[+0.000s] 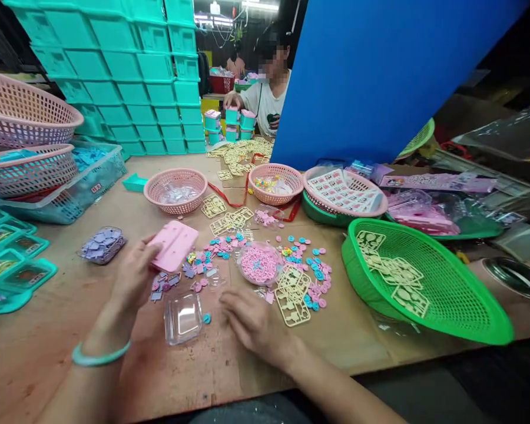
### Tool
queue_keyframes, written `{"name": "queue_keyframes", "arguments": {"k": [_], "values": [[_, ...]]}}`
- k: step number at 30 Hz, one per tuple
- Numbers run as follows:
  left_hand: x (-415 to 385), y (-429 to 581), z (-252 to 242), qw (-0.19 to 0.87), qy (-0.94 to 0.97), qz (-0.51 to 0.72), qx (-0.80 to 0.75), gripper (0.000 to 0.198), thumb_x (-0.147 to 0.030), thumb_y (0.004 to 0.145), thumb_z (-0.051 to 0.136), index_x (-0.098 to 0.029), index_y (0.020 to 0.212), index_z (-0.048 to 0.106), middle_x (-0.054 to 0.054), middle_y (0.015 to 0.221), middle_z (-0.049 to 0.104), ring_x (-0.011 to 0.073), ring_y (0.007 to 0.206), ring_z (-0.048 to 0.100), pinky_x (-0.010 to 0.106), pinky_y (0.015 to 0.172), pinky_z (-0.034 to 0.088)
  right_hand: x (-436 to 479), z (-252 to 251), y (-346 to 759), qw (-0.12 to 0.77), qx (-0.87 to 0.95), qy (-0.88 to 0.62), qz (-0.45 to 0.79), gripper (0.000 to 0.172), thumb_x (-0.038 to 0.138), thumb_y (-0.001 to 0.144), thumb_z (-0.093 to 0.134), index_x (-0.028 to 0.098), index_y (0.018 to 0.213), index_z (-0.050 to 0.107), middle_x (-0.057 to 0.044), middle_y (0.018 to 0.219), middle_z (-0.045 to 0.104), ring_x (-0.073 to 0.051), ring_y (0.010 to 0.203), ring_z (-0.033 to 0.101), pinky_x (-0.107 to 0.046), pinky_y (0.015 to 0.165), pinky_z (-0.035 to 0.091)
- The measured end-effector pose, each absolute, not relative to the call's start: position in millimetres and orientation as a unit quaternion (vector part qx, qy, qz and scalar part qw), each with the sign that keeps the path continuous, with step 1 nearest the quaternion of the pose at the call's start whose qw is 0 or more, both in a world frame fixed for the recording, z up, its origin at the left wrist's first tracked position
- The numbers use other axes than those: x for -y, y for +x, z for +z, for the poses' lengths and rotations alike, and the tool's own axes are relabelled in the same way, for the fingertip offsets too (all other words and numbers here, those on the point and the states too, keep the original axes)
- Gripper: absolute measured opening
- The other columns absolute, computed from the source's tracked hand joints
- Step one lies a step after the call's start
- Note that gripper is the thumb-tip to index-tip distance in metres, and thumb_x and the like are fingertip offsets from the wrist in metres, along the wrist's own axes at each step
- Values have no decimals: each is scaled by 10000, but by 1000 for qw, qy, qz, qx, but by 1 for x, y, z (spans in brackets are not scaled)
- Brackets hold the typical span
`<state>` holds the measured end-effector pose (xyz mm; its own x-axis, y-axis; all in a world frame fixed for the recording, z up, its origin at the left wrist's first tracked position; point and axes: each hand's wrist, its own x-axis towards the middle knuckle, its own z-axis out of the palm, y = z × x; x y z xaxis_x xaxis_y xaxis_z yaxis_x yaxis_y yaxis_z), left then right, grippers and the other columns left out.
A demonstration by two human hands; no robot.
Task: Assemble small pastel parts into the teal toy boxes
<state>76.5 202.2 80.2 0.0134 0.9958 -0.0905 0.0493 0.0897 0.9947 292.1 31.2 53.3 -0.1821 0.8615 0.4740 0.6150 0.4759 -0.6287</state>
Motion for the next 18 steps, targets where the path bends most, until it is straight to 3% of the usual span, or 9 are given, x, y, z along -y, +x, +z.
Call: {"name": "queue_keyframes", "arguments": {"k": [2,5,9,13,16,18], "values": [[-155,101,83,601,466,431,-485,558,-457,744,697,-179,1216,595,69,1032,714,177,755,662,261,590,540,-25,54,301,488,653,-550,180,370,243,986,523,203,1352,485,-113,1244,621,-190,1087,631,-358,920,564],[-89,134,77,669,505,364,-406,530,-479,813,690,-224,1268,595,98,1150,709,236,923,698,329,734,598,-18,52,312,549,498,-585,329,552,417,958,573,227,1436,372,-107,1231,622,-179,963,674,-317,789,598],[-44,140,64,541,653,366,-384,409,-382,903,629,-277,1298,626,96,1281,663,263,1166,629,420,990,543,-10,49,321,531,433,-559,467,465,512,877,666,204,1213,576,-65,1037,712,-211,914,696,-321,772,599],[-74,111,66,414,693,403,-431,339,-366,885,651,-268,1207,693,93,1229,672,261,1139,626,407,946,553,-5,43,320,524,451,-579,433,443,545,892,634,201,1173,634,-85,1048,735,-221,883,712,-306,722,598],[-140,96,74,458,588,450,-492,351,-404,829,715,-197,1112,699,96,1111,688,235,1022,651,359,880,563,-10,34,316,458,552,-602,352,417,519,951,551,210,1208,662,-96,1074,750,-242,931,728,-338,785,609],[-193,95,77,525,445,487,-539,404,-371,781,778,-155,1098,653,102,1139,666,183,936,660,295,829,557,-19,24,314,408,623,-611,268,366,468,980,519,225,1198,686,-96,1119,755,-253,1016,728,-351,858,609]]}}
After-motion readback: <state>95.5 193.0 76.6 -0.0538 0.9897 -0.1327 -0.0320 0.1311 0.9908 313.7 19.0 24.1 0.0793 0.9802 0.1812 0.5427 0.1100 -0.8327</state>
